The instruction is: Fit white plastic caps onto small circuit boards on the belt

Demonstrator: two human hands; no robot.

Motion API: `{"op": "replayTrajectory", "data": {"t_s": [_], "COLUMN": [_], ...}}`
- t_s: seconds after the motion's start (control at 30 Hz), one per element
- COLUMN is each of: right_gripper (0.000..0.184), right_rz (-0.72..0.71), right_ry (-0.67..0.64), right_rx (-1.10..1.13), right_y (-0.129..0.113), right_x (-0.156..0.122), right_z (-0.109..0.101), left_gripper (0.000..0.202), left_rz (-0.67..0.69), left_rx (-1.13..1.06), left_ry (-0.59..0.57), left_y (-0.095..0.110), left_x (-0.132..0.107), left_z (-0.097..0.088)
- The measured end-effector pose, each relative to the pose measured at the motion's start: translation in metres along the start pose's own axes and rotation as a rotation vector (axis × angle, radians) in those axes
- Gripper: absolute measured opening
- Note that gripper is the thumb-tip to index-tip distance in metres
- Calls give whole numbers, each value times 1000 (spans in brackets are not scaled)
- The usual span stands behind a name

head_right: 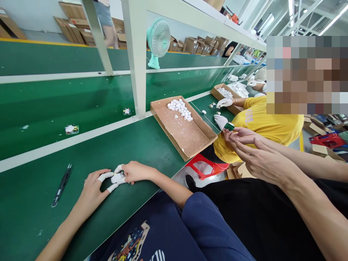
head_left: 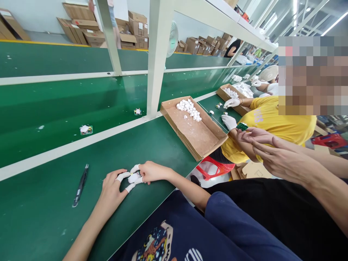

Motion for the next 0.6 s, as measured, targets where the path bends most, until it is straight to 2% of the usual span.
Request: {"op": "replayTrajectory", "data": {"t_s": [0.17, 0.3, 0.43, 0.6], "right_gripper": [12, 14, 15, 15], "right_rz": [9, 3, 19, 24], "right_ry": [-85, -67, -116, -70], "right_rx": [198, 212, 241, 230], "right_y": [4, 3, 1, 3], "right_x": [2, 2, 4, 4], "right_z": [0, 0, 0, 0], "left_gripper": [33, 30, 29, 31], "left_rz": [13, 28, 13, 3], "left_rx": [18, 12, 14, 15], "left_ry": [-2, 22, 12, 11], "left_y": [0, 0, 0, -1], "left_x": [-2, -2, -3, -2], "left_z": [0, -1, -1, 1]}}
Point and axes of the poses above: each hand's wrist, its own x-axis towards the middle knuckle, its own z-axis out of the palm, y = z × x, the point moved 2 cm from there along x, towards the middle knuckle, and after that the axes turned 8 degrees about x, right-handed, at the moved point
